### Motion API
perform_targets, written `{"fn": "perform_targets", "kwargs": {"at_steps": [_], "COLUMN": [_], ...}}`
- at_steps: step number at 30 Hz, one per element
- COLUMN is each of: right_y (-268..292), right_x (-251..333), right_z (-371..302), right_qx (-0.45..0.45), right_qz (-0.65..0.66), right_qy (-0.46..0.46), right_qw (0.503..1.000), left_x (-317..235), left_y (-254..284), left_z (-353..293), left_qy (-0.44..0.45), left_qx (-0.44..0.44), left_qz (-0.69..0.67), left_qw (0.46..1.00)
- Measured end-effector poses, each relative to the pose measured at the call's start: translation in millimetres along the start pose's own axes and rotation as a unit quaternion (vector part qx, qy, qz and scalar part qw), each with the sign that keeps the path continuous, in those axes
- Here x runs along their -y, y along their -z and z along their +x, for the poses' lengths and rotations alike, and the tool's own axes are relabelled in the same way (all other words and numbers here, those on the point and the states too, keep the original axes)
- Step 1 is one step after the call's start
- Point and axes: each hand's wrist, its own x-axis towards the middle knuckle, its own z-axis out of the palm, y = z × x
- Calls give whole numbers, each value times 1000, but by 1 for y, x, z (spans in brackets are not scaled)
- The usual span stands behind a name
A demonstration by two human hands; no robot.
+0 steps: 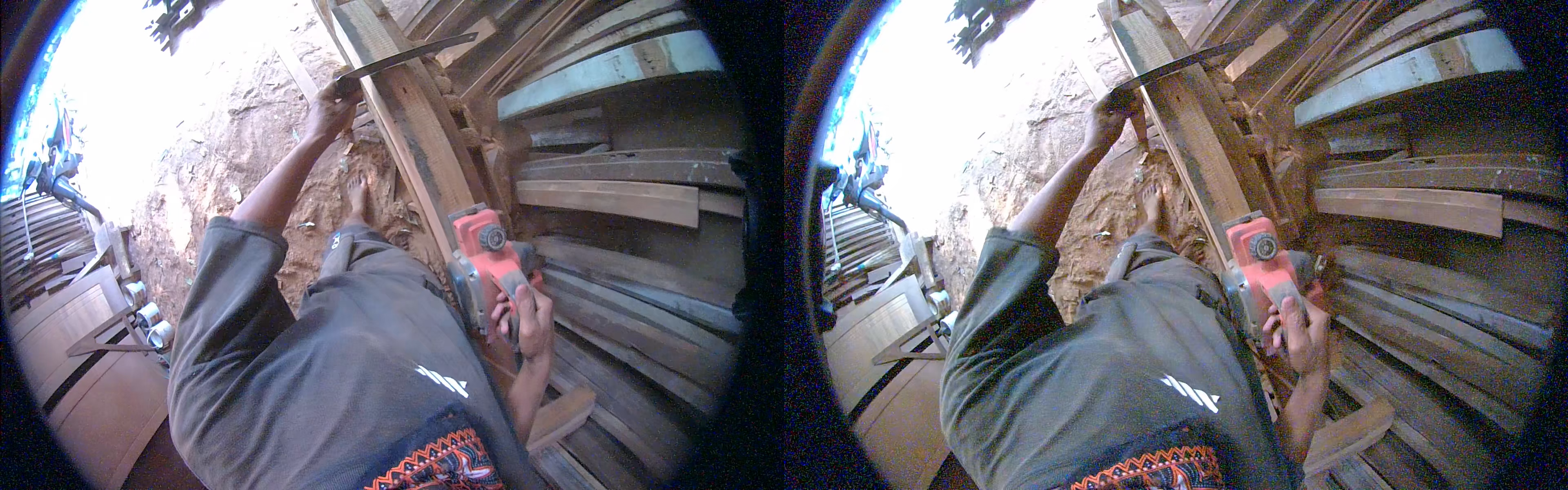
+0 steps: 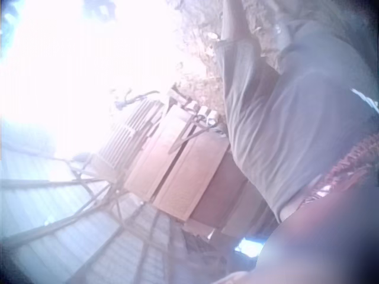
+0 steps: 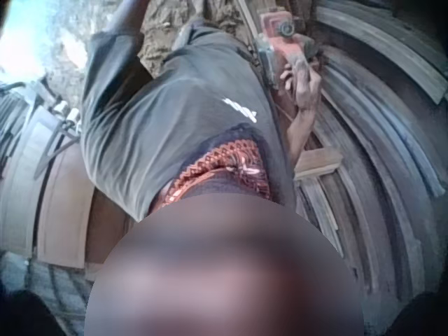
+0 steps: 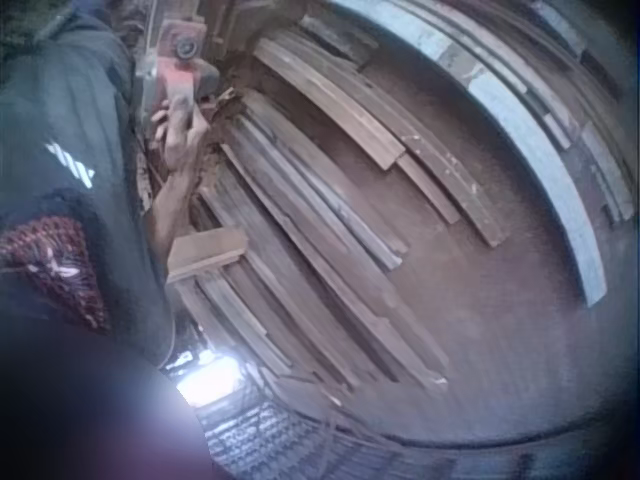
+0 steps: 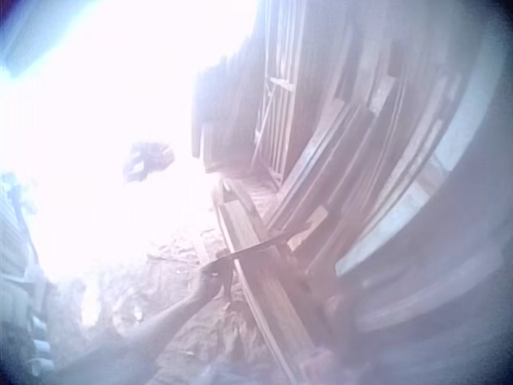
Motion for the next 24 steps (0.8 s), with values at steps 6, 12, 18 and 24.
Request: {"fn": "perform_targets", "kwargs": {"at_steps": [6,12,18,24], "right_y": [5,5,-14,-45], "right_x": [-14,-2,26,63], "right_z": [-7,4,25,87], "right_qx": [-11,12,25,43], "right_qz": [5,-17,-4,-36], "right_qy": [-17,-11,-51,-16], "right_qw": [1000,1000,998,998], "left_x": [-21,-26,-20,15], "left_y": [-12,-11,6,24], "left_z": [1,-15,37,128], "left_qy": [-93,-6,-81,-77], "left_qx": [14,7,-74,-33], "left_qz": [-1,19,21,1], "left_qw": [996,1000,994,996]}}
